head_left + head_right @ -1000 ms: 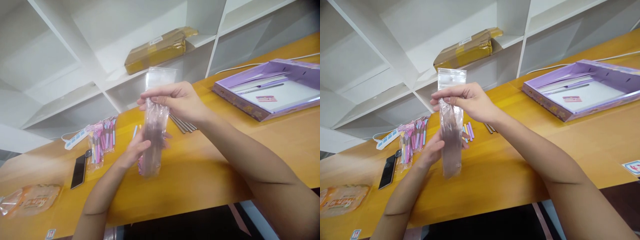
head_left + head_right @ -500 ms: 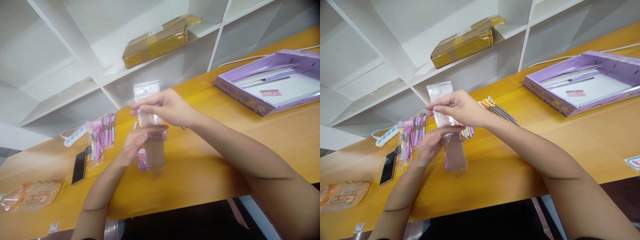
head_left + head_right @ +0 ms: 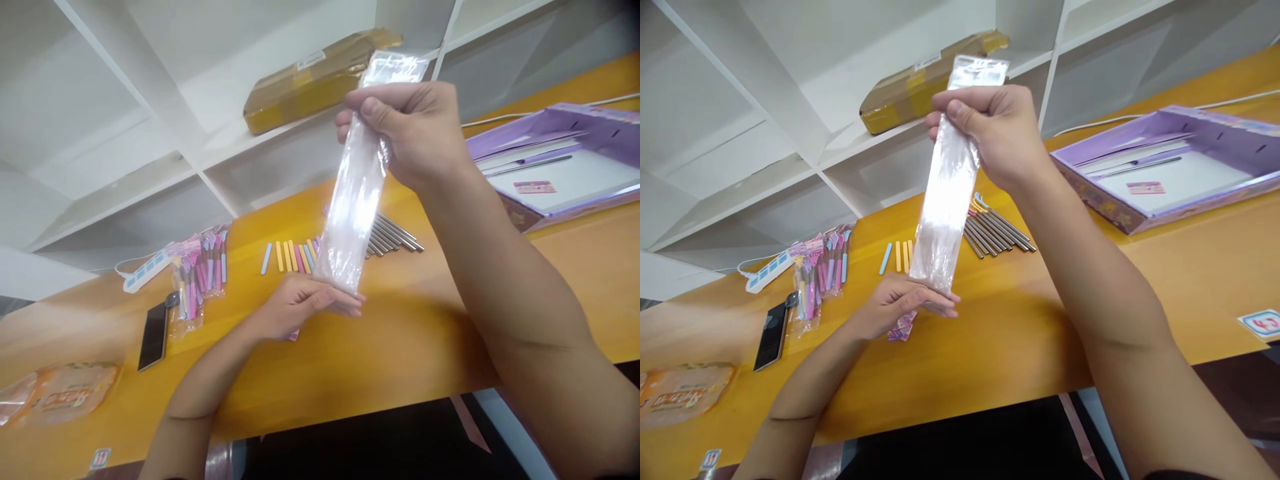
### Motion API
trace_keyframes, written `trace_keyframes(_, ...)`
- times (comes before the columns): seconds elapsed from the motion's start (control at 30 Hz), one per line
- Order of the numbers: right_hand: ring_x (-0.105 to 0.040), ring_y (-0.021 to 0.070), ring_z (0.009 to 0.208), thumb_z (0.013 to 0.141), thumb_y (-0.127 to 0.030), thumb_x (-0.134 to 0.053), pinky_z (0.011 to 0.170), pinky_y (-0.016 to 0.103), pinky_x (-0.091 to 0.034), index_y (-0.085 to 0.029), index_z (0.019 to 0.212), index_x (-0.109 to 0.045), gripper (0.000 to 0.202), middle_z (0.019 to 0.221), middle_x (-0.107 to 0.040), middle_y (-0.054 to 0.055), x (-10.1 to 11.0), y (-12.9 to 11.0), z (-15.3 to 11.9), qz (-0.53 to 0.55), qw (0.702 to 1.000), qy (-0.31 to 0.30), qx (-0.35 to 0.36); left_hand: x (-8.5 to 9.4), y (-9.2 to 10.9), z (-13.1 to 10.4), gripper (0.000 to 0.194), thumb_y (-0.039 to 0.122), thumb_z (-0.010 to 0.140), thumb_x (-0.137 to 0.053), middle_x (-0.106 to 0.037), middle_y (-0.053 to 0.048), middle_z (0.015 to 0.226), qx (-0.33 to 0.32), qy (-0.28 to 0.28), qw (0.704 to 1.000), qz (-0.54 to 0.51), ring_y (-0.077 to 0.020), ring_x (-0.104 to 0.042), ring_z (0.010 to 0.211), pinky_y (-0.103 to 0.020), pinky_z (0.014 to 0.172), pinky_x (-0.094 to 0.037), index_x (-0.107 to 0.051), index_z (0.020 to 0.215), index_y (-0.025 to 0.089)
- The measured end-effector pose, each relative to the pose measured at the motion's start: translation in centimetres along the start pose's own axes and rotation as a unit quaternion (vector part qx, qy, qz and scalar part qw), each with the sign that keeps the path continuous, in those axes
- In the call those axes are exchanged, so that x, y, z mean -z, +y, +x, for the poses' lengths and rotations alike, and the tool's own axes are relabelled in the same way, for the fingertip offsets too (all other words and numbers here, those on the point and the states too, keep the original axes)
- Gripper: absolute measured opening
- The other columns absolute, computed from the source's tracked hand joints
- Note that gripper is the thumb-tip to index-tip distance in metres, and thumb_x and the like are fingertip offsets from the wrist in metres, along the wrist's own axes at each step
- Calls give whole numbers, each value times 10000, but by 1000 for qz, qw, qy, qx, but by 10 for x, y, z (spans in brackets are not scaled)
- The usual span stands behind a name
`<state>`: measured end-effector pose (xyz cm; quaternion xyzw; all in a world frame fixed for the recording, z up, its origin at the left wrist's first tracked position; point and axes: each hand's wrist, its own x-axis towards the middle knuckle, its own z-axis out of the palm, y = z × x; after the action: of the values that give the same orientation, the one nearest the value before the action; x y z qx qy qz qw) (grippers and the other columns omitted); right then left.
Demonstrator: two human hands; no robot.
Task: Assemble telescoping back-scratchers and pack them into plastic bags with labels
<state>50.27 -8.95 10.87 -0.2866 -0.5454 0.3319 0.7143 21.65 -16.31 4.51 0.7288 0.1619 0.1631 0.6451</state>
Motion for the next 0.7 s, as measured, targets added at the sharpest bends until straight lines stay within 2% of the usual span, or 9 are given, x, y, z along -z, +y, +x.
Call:
trace_keyframes(0.13,-768,289,994,792,-524,-956,985,513,-662,-312,992,-828,319,1016,-834,32,7,-9,-2,-17,1000,8,-20,-1,-4,1,398,448,1114,-607,-827,-179,1268,17,4,999,-42,-265,-837,1109,-423,1013,-686,-865,1189,153)
trace_keyframes(0.27,-771,237,974,905,-325,-867,926,427,-665,-203,1137,-809,268,1103,-834,64,6,-17,-5,1,997,-32,-74,-1,-7,4,417,474,1112,-607,-831,-174,1257,44,19,997,-60,-251,-840,1089,-407,1018,-685,-867,1171,152)
trace_keyframes(0.33,-764,224,1088,890,-236,-862,976,387,-646,-267,1328,-750,453,1218,-816,29,5,-19,-7,18,996,-47,-67,-1,-11,7,421,488,1108,-613,-834,-167,1249,55,35,996,-60,-242,-845,1067,-398,1018,-684,-863,1177,156)
trace_keyframes(0.4,-742,207,1177,863,-200,-885,1013,363,-631,-400,1574,-558,808,1319,-781,-16,2,-19,-8,31,997,-55,-47,-1,-15,10,430,508,1099,-625,-838,-162,1236,50,64,995,-55,-237,-850,1039,-387,1000,-689,-860,1171,155)
trace_keyframes(0.47,-742,188,1154,867,-202,-891,1005,363,-633,-504,1725,-237,1120,1348,-762,-35,-3,-14,-9,35,996,-58,-58,0,-20,13,446,527,1089,-635,-843,-163,1214,32,98,993,-52,-239,-854,1018,-380,972,-696,-858,1157,146)
trace_keyframes(0.53,-748,180,1121,899,-216,-865,994,382,-642,-525,1741,-10,1238,1355,-754,-32,-12,-4,-9,31,994,-37,-95,1,-22,15,466,545,1077,-650,-851,-165,1171,18,126,991,-49,-248,-856,1003,-386,957,-700,-856,1150,134)
trace_keyframes(0.57,-745,186,1144,915,-230,-850,1006,396,-644,-507,1741,-5,1214,1375,-745,-22,-17,2,-8,26,994,-13,-107,1,-22,15,474,552,1070,-658,-854,-166,1142,15,136,990,-44,-253,-856,997,-393,958,-699,-856,1145,127)
trace_keyframes(0.6,-736,197,1192,929,-255,-839,1030,411,-642,-474,1741,-80,1133,1403,-734,-6,-23,9,-8,17,993,12,-116,2,-23,16,482,558,1064,-666,-856,-167,1119,15,144,989,-39,-257,-856,992,-400,965,-697,-857,1137,121)
trace_keyframes(0.7,-700,272,1317,965,-406,-813,1092,466,-634,-308,1558,-526,666,1396,-740,72,-39,27,-12,-16,989,32,-141,4,-25,18,509,584,1047,-681,-847,-176,1138,22,155,987,-32,-264,-855,986,-415,981,-691,-861,1106,112)
